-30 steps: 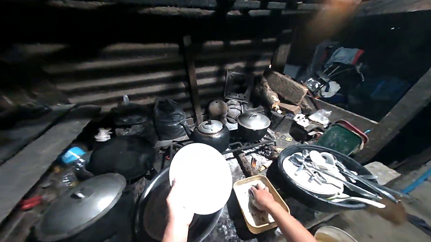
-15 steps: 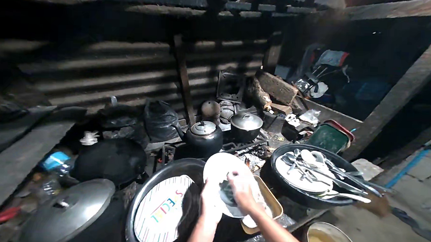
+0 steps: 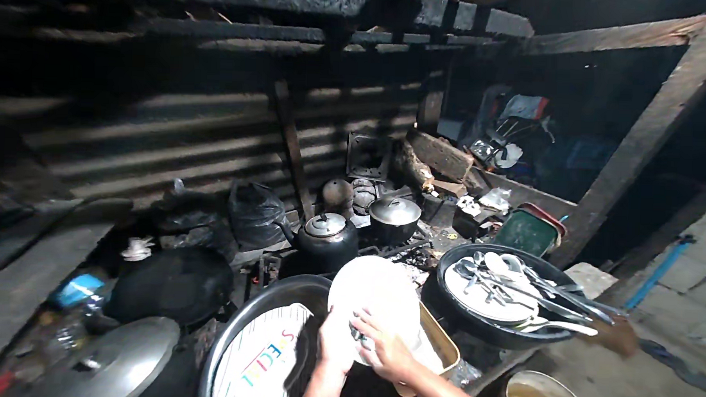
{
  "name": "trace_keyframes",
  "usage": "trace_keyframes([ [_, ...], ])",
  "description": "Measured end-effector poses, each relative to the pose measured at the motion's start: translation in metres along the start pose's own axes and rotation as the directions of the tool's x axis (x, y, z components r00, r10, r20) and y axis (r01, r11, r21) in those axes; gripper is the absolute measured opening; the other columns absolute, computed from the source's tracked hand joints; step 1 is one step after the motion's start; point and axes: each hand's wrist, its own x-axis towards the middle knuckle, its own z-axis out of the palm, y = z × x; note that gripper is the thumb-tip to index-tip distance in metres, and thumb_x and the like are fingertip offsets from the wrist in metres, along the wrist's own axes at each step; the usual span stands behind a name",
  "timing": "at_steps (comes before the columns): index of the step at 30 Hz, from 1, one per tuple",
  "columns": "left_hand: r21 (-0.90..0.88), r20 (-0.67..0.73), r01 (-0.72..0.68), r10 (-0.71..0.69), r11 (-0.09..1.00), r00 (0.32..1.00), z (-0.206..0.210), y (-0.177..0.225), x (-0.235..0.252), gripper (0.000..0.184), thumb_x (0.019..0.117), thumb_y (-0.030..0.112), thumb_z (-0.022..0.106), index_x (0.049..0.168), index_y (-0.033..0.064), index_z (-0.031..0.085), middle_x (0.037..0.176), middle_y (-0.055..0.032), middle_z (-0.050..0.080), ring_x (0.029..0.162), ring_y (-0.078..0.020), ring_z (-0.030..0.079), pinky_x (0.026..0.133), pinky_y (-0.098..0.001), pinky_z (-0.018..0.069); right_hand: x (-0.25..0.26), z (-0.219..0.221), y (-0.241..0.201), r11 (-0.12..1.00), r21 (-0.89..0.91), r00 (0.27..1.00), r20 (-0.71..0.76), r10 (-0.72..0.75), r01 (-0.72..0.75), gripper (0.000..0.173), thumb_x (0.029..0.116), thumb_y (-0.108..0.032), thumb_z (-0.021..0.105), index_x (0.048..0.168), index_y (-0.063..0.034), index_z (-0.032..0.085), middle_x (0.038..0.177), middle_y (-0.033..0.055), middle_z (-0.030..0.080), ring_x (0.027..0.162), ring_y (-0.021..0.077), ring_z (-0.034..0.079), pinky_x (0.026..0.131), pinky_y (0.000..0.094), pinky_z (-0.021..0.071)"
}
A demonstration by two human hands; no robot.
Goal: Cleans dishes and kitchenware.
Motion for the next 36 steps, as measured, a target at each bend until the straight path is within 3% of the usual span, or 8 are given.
trace_keyframes([
  [7,-0.028,0.091,0.082,-0.079,0.996,0.993,0.01,-0.02,-0.022,0.044,0.1131,0.028,0.025,0.142,0.0004,0.045,0.123,-0.0172,0.065,0.108,-0.0222,0.068,0.092,-0.0405,0.0578,0.047,-0.017,0.041,0.928,-0.259,0.897,-0.419,0.142,-0.268,0.054,0.0932,-0.02,0.061,0.143,0.0005,0.059,0.154,0.0265,0.048,0.145,0.0501,0.041,0.119,0.0619,0.0323],
  [11,0.006,0.051,0.025,-0.026,1.0,0.998,0.011,-0.011,-0.009,0.044,0.1122,0.031,0.024,0.137,0.0042,0.049,0.115,-0.0086,0.065,0.1,-0.0129,0.066,0.085,-0.0322,0.0563,0.02,0.011,-0.01,0.999,0.005,0.98,-0.193,-0.037,0.038,0.048,0.0939,-0.013,0.061,0.138,0.0054,0.061,0.147,0.0274,0.055,0.14,0.043,0.051,0.117,0.0541,0.041],
  [16,-0.101,0.111,-0.143,0.154,0.985,0.982,-0.027,0.031,0.001,0.049,0.1126,0.033,0.02,0.14,0.001,0.045,0.12,-0.0185,0.066,0.109,-0.0264,0.069,0.093,-0.0471,0.0583,0.002,-0.068,0.043,0.936,-0.252,0.955,-0.098,-0.279,0.247,0.033,0.0871,-0.031,0.068,0.11,-0.0089,0.078,0.133,0.0162,0.069,0.134,0.0458,0.056,0.113,0.0697,0.0367],
  [19,-0.018,-0.019,-0.029,0.028,0.999,0.999,-0.013,0.022,-0.01,0.045,0.1133,0.029,0.021,0.136,0.0008,0.048,0.111,-0.0143,0.068,0.097,-0.0198,0.07,0.084,-0.0395,0.0605,0.04,-0.117,0.024,0.973,0.188,0.938,-0.341,-0.061,0.132,0.04,0.0896,-0.024,0.063,0.111,0.0091,0.072,0.126,0.0202,0.07,0.134,0.0306,0.057,0.118,0.0446,0.0405],
  [21,0.005,-0.051,0.213,-0.212,0.977,0.976,-0.004,-0.002,-0.015,0.039,0.1118,0.028,0.027,0.126,0.0036,0.054,0.101,-0.0104,0.069,0.087,-0.016,0.07,0.074,-0.0321,0.0603,0.066,-0.122,-0.008,0.907,0.385,0.88,-0.473,0.034,0.172,0.04,0.086,-0.028,0.073,0.11,0.0043,0.067,0.109,0.0067,0.071,0.105,0.0073,0.066,0.095,0.0266,0.0554],
  [25,0.278,0.314,0.228,-0.313,0.933,0.897,-0.027,-0.029,-0.018,0.031,0.1078,0.004,0.037,0.135,-0.0048,0.048,0.12,-0.0122,0.065,0.108,-0.0172,0.065,0.092,-0.0333,0.0562,0.097,-0.112,-0.036,0.996,-0.006,0.804,-0.59,-0.073,0.086,0.034,0.0826,-0.029,0.077,0.093,0.0027,0.073,0.083,0.0097,0.071,0.073,0.0137,0.068,0.07,0.034,0.058],
  [28,0.388,0.465,0.182,-0.363,0.904,0.808,0.003,0.012,-0.019,0.054,0.1099,0.044,0.021,0.135,0.0078,0.052,0.118,-0.0043,0.071,0.111,-0.0145,0.067,0.097,-0.0359,0.056,0.101,-0.103,-0.026,0.954,-0.301,0.911,-0.396,-0.113,-0.012,0.041,0.0897,-0.039,0.072,0.087,0.0018,0.074,0.08,0.0167,0.073,0.076,0.0325,0.073,0.07,0.054,0.0584],
  [36,0.396,0.365,-0.044,-0.112,0.917,0.924,0.001,-0.001,-0.008,0.026,0.0991,0.005,0.059,0.124,-0.002,0.057,0.109,-0.0062,0.069,0.102,-0.0102,0.066,0.093,-0.0307,0.0559,0.078,-0.06,-0.019,0.806,-0.489,0.812,-0.283,-0.51,0.335,0.037,0.0974,-0.041,0.062,0.085,-0.0078,0.073,0.081,0.0135,0.069,0.079,0.0323,0.068,0.077,0.0496,0.0554],
])
